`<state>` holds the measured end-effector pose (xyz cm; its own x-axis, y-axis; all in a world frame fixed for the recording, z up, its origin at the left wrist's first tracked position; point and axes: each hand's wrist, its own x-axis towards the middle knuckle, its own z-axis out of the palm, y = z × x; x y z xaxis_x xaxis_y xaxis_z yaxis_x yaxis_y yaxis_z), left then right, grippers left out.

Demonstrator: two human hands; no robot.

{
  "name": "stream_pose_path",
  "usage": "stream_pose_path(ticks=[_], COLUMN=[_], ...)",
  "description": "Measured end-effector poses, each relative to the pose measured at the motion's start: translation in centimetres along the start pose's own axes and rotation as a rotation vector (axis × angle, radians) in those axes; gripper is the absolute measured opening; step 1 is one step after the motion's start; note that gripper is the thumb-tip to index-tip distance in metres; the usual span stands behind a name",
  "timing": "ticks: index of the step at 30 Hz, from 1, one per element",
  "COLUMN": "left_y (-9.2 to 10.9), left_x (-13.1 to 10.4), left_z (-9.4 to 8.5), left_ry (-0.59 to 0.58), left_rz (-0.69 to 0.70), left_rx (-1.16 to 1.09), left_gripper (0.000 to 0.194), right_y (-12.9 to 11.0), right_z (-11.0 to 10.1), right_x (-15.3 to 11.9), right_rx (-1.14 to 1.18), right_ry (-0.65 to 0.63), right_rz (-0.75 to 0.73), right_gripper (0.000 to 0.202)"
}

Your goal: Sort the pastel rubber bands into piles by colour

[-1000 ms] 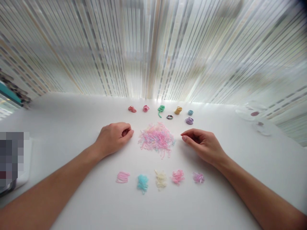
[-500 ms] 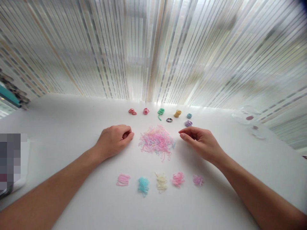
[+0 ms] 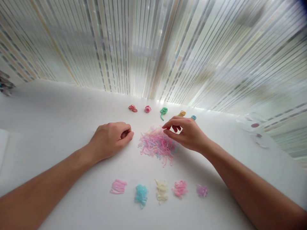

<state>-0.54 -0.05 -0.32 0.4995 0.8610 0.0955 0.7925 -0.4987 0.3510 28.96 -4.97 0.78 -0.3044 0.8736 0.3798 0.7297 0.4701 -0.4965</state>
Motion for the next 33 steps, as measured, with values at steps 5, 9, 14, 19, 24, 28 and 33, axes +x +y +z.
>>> stream_pose_path(ticks=[5, 9, 14, 19, 24, 28, 33], left_y=[0.11, 0.01, -0.10, -0.01, -0.01, -0.12, -0.14], left_x=[-0.08, -0.08, -0.15, -0.20, -0.09, -0.05, -0.05], left_z=[0.00, 0.04, 0.06, -0.03, 0.04, 0.09, 0.17], left_ry=[0.004, 0.006, 0.009, 0.003, 0.011, 0.021, 0.041], left_rz=[-0.003, -0.004, -0.002, -0.005, 0.007, 0.024, 0.040], left_rx=[0.004, 0.011, 0.008, 0.012, 0.017, 0.025, 0.031], left_gripper=[0.033, 0.033, 0.034, 0.033, 0.034, 0.035, 0.034], right_y=[0.16, 0.31, 0.51, 0.26, -0.09, -0.11, -0.17], right_z=[0.18, 0.29, 0.34, 0.20, -0.15, -0.37, -0.32], right_x=[0.04, 0.09, 0.00, -0.02, -0.04, -0.05, -0.06], right_rx=[-0.076, -0.124, -0.171, -0.208, -0.201, -0.158, -0.126], right_ry=[-0.045, -0.095, -0.100, -0.128, -0.087, -0.041, 0.002], right_rz=[-0.163, -0.195, -0.183, -0.176, -0.170, -0.164, -0.124], right_gripper=[0.016, 0.017, 0.015, 0.013, 0.013, 0.013, 0.013])
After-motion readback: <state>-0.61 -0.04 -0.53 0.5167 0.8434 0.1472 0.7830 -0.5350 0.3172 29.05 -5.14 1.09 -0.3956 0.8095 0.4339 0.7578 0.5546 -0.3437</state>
